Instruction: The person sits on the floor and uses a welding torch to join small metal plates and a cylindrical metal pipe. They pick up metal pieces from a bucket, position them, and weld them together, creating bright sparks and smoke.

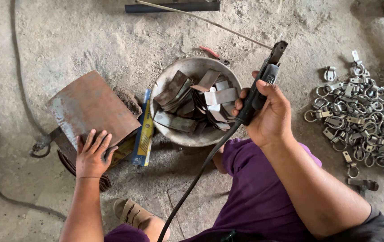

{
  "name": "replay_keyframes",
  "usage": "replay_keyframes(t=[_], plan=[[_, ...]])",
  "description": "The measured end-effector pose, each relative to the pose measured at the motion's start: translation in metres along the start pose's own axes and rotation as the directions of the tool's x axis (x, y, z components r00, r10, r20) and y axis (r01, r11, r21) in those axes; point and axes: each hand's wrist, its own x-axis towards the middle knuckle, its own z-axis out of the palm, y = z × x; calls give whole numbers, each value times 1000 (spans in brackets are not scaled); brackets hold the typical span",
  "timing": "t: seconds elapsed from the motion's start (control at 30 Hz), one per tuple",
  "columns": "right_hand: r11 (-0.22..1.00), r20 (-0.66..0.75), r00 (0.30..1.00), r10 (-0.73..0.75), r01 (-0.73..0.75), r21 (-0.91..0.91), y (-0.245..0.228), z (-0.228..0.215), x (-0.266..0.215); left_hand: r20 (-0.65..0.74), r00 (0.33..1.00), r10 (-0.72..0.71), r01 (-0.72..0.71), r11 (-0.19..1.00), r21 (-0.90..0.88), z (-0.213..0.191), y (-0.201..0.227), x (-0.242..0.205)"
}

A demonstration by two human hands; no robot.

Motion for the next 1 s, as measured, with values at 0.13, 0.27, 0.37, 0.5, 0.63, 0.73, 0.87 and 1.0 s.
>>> replay_keyframes(t=[0.13, 0.27, 0.37, 0.5, 0.63, 0.73, 0.87, 1.0], plan=[[1000, -15, 1000, -25, 25, 6, -4, -3, -3, -76, 997, 15, -13, 1000, 29, -12, 26, 24], [998, -31, 999, -38, 39, 43, -9, -7, -5, -117, 990, 81, -93, 991, -95, 9, 62, 78], [997, -42, 998, -37, 40, 67, -11, -6, -6, -54, 995, 82, -93, 967, -239, 32, 107, 121], [997, -42, 998, -48, 50, 55, -9, -5, -6, 211, 972, 99, -60, 980, -187, 79, 187, 196], [996, -21, 997, -68, 69, 47, -7, -6, -3, 257, 963, 86, -75, 996, -53, 116, 227, 244], [997, -40, 996, -75, 76, 34, -8, -7, 2, 338, 940, 46, -29, 998, -55, 125, 236, 256], [997, -95, 992, -81, 80, -15, -14, -10, 8, 211, 973, -95, 136, 973, -188, 100, 229, 261], [994, -112, 988, -109, 106, -31, -23, -13, 9, 41, 877, -478, 381, 642, -666, 37, 190, 228]])
